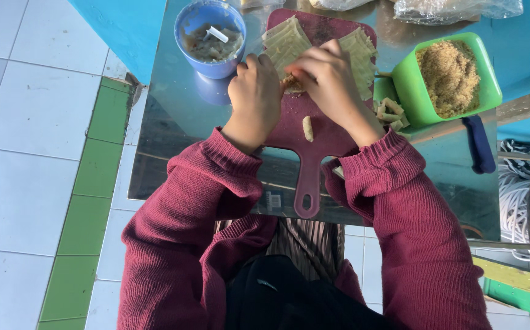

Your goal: The person rolls thin square pastry sheets into small filled cylinders by hand, one at a time, on a pink cutting board, placing each finished roll on the metal table beside the board. A green container of brown grated filling and a blue cup of paste sit nearby, and the person occasionally reaches toward the filling container.

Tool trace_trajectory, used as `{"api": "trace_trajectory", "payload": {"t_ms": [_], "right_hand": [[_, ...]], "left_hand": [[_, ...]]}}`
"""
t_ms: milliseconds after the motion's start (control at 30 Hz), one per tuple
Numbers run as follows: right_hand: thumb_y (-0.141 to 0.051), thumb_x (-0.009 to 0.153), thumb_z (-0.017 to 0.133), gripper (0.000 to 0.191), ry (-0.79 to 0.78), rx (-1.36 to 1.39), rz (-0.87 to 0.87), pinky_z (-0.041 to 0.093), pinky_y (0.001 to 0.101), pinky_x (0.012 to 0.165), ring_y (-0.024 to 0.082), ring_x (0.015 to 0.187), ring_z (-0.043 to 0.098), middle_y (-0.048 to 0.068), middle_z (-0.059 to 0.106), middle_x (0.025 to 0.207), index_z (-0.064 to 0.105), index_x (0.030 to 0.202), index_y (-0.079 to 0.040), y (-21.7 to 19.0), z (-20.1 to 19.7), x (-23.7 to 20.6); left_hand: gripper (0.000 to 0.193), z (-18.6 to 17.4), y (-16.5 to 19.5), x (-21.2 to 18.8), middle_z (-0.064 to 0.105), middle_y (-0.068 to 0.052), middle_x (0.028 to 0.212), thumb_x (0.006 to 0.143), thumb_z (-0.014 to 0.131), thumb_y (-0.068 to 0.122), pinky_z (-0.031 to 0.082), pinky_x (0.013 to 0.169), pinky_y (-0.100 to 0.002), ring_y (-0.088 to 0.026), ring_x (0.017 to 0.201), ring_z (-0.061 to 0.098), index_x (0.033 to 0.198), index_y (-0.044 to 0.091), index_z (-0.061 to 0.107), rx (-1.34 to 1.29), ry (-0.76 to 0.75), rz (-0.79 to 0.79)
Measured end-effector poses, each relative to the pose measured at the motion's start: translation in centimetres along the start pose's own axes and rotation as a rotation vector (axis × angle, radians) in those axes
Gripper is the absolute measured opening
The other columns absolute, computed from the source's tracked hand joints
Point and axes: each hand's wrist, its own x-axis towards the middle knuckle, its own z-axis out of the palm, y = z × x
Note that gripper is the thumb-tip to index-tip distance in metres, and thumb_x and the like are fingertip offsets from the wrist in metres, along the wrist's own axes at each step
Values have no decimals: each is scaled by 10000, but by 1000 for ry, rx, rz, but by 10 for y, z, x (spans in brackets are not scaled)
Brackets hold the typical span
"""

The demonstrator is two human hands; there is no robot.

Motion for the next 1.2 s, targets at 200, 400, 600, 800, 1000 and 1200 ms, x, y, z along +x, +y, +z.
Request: {"api": "trace_trajectory", "payload": {"t_ms": [200, 400, 600, 800, 1000, 1200], "right_hand": [[-64, 892, 821, 125, -8, 4, -2, 441, 365, 931, 242, 1021, 571, -4, 722, 996, 786, 1003, -110, -3, 4, 0], [-124, 938, 851, 112, 36, -55, -26, 391, 371, 960, 242, 1065, 543, 3, 687, 1002, 761, 1003, -112, -3, 2, 2], [-133, 910, 864, 153, -17, -64, 27, 390, 373, 942, 245, 1066, 547, -29, 673, 948, 716, 936, -101, -7, -2, 2], [-52, 891, 810, 134, 15, -92, -23, 404, 364, 980, 232, 1106, 555, -35, 683, 1012, 723, 965, -121, -7, -4, 2], [-143, 914, 875, 177, 20, -184, -11, 390, 380, 922, 246, 1052, 552, 1, 642, 944, 700, 925, -127, -10, -4, 1], [-155, 919, 826, 111, -39, -215, 56, 396, 398, 920, 234, 1045, 559, -1, 649, 938, 727, 938, -108, -6, -8, -7]], "left_hand": [[513, -2, 2, 2, 614, -119, 1055, 807, 826, 412, 609, 649, -347, -274, 966, 692, 1063, 30, 598, 31, -25, -63], [659, -7, 1, 1, 616, -154, 1035, 775, 822, 519, 605, 587, -325, -274, 929, 693, 1064, -28, 593, 26, -37, -34], [594, -2, 0, 0, 626, -125, 1015, 784, 823, 509, 606, 677, -360, -282, 929, 696, 1034, 15, 606, 54, 39, -19], [282, 8, -2, -1, 637, -135, 1024, 842, 765, 174, 607, 591, -326, -264, 924, 707, 1022, 20, 612, 120, 48, -41], [270, 9, -3, 1, 658, -151, 979, 803, 748, 145, 607, 566, -362, -298, 874, 730, 986, 16, 597, -9, 65, 2], [353, 5, -5, 1, 693, -158, 961, 835, 745, 122, 606, 579, -372, -302, 875, 745, 1101, -21, 562, -151, 54, 47]]}}
